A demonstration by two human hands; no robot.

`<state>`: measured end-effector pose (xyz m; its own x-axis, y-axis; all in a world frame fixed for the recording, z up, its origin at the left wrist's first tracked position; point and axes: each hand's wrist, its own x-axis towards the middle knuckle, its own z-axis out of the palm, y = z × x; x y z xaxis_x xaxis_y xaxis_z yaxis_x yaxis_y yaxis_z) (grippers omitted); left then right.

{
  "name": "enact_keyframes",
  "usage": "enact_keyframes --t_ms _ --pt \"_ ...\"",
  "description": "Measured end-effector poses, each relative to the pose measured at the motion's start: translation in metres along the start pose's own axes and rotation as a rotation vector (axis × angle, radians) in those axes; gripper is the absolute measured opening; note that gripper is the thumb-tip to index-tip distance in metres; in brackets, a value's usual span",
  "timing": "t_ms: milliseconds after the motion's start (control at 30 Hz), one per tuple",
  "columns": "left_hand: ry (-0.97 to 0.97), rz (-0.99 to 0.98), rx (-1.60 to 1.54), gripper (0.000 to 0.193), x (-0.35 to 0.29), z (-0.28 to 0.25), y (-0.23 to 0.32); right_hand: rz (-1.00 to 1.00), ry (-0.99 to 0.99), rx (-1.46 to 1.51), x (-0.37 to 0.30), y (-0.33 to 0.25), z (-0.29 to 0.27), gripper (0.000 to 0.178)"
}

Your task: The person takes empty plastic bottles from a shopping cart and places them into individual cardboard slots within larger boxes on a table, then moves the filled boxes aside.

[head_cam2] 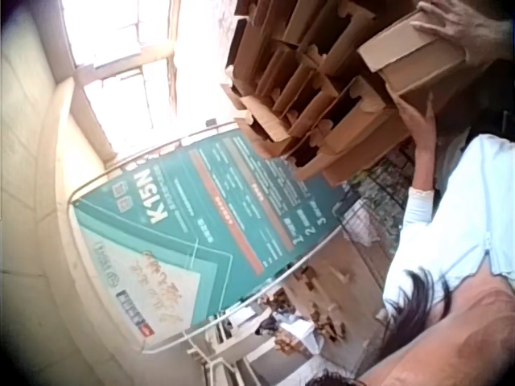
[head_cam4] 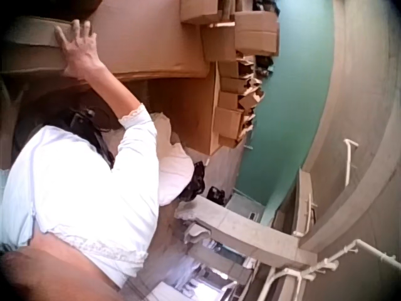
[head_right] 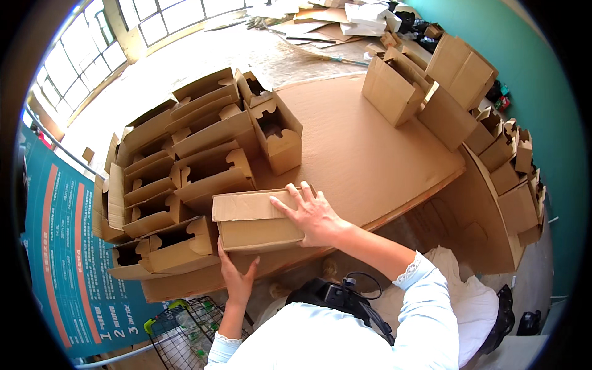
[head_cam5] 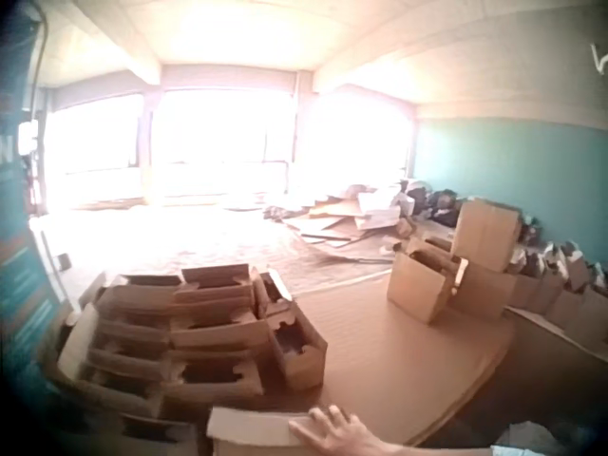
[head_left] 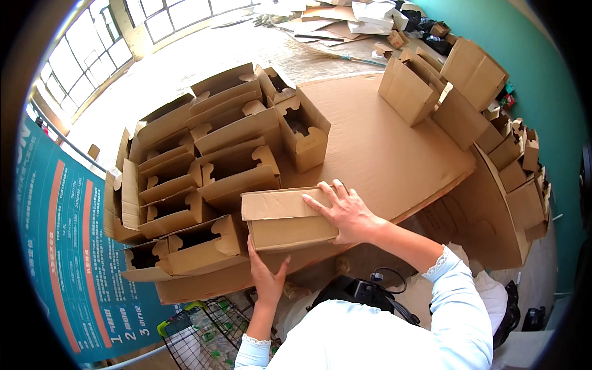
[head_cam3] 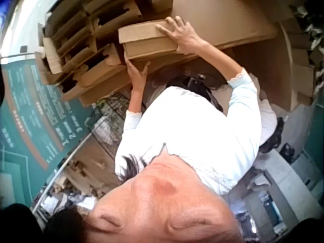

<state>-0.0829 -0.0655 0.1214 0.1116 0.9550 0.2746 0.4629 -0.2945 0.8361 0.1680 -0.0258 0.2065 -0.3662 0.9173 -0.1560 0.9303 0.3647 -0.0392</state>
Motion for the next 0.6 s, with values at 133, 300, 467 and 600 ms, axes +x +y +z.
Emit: enact_keyframes --t_ms 133,300,467,600 --pt "-0.123 0.008 -0.055 0.095 0.02 0.044 0.021 0.12 0.008 0.08 -0.039 0.041 -0.002 0.117" --pt "-0.237 0.153 -0.065 0.09 0.052 0.133 0.048 0.353 0.062 0.075 -0.101 0.103 0.011 0.114" --pt "-0.26 0.338 -0.168 0.086 0.129 0.216 0.055 0.604 0.257 0.117 -0.103 0.156 0.034 0.108" --pt "-0.186 0.254 -0.038 0.081 0.167 0.248 0.051 0.788 0.267 0.084 -0.045 0.162 0.029 0.108"
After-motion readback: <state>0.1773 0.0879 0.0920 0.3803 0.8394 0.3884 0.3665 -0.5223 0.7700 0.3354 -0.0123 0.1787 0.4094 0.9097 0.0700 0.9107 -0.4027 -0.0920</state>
